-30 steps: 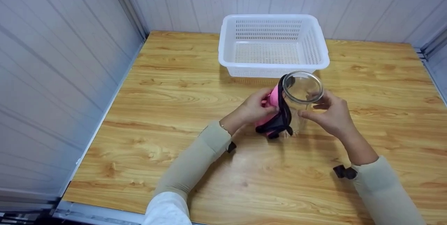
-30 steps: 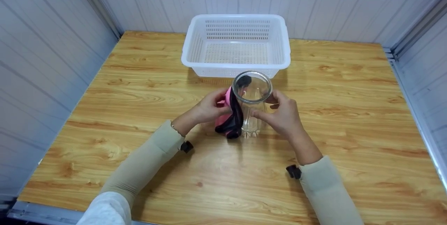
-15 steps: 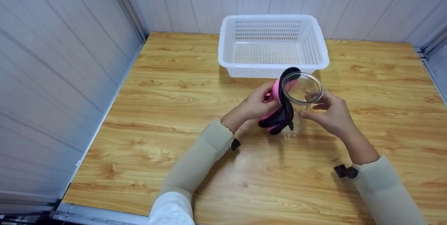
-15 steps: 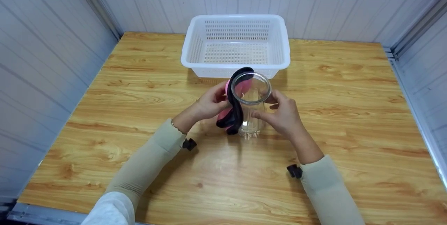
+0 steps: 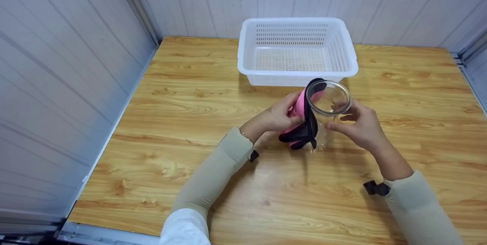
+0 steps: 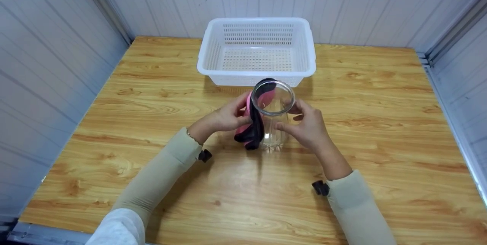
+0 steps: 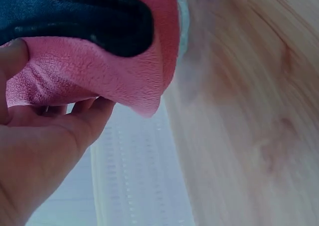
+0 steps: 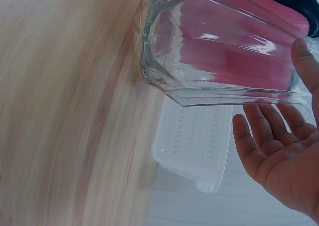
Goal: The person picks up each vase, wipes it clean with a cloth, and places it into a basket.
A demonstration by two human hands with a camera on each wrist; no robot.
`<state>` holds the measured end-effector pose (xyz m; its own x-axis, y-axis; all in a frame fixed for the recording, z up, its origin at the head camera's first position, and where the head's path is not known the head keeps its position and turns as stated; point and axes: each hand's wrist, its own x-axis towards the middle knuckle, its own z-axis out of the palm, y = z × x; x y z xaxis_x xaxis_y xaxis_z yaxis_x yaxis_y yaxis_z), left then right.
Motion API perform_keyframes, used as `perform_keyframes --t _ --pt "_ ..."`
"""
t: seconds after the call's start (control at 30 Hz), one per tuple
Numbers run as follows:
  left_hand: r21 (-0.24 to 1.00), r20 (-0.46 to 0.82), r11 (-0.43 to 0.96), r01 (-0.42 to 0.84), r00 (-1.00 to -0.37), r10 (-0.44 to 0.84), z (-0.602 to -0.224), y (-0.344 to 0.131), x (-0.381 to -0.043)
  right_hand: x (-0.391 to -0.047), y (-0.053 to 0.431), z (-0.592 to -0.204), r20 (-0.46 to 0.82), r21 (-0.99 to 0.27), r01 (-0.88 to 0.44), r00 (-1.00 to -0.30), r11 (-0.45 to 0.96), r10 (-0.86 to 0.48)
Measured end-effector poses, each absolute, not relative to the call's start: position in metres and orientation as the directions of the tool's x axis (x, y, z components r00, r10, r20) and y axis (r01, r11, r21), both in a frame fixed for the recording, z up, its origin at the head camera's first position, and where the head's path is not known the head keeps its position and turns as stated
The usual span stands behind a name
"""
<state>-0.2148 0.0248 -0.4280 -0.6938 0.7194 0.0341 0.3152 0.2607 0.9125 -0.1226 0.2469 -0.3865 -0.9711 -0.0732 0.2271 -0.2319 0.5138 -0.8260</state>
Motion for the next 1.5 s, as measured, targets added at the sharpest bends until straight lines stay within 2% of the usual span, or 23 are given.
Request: perform_keyframes --t 0.3,0.47,0.6,0.9,1.1,1.27,1.4,1.5 --pt "0.927 -0.066 0.303 0.22 -0.7 0.711 -0.437 0.023 -0.215 -0.122 0.246 -0.384 0.222 -0.814 -0.226 -0.972 0.535 -0.072" --pt "0.931 -0.082 0.306 0.201 -0.7 0.709 -0.439 0.021 -0.216 -0.131 0.254 -0.399 0.223 -0.815 -0.224 -0.973 0.535 -0.068" --pt "0.919 -0.083 0.338 0.202 -0.739 0.669 -0.439 0.021 -0.215 -0.135 0.261 -0.41 0.223 -0.815 -0.219 -0.973 0.537 -0.059" --pt "0.917 0.021 0.311 0.252 -0.806 0.592 -0.43 0.026 -0.208 -0.135 0.263 -0.409 0.213 -0.794 -0.204 -0.976 0.573 -0.052" --pt "0.929 0.079 0.262 0.261 -0.833 0.548 -0.419 0.028 -0.205 -0.126 0.25 -0.387 0.218 -0.795 -0.218 -0.974 0.566 -0.069" --pt "0.943 0.062 0.244 0.226 -0.84 0.54 -0.421 0.026 -0.205 -0.123 0.246 -0.382 0.226 -0.798 -0.233 -0.971 0.556 -0.081" --pt "0.949 0.047 0.235 0.209 -0.832 0.553 -0.423 0.023 -0.208 -0.127 0.251 -0.394 0.216 -0.794 -0.215 -0.974 0.569 -0.067" --pt "0.936 0.016 0.278 0.214 -0.817 0.577 -0.428 0.02 -0.211 -0.132 0.258 -0.406 0.209 -0.795 -0.208 -0.976 0.57 -0.064"
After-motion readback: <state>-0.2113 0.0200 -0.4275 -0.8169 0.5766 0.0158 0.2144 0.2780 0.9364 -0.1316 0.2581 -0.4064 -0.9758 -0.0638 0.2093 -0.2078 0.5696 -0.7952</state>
